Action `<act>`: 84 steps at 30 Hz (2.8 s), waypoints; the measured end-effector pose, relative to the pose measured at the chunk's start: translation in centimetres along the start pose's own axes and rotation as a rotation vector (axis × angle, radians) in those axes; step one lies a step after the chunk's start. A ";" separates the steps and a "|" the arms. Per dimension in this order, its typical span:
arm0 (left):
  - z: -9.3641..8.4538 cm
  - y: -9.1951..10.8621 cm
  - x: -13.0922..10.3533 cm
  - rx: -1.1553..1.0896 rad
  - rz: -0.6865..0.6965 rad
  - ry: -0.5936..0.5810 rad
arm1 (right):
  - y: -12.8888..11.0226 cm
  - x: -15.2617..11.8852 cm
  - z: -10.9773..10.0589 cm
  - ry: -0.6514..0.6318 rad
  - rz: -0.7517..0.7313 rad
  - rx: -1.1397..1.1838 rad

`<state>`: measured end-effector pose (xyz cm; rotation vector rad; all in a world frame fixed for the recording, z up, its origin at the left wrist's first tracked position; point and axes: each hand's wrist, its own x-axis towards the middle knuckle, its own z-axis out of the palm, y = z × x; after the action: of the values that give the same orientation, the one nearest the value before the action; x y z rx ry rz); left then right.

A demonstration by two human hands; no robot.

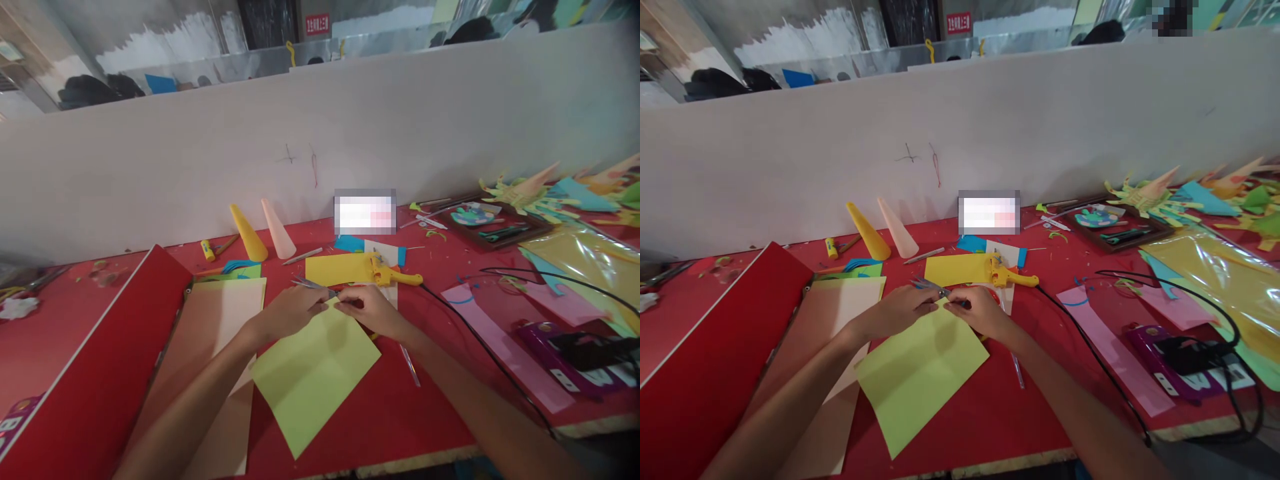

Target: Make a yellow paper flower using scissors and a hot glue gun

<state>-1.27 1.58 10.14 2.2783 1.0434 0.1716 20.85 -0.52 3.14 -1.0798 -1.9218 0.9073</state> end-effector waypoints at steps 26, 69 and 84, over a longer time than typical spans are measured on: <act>-2.3 -3.2 0.6 0.187 -0.127 0.245 | 1.6 0.5 -3.4 0.519 0.102 0.142; 1.3 -5.9 3.6 -0.865 -0.022 0.535 | 1.6 0.8 -2.8 0.686 0.135 0.749; -1.4 -5.9 2.4 -0.355 0.008 0.580 | 0.1 0.3 -1.2 0.058 0.221 0.464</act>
<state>-3.91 6.91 7.55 1.9413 1.1664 0.9849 21.75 0.05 3.72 -1.0292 -1.4583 1.3481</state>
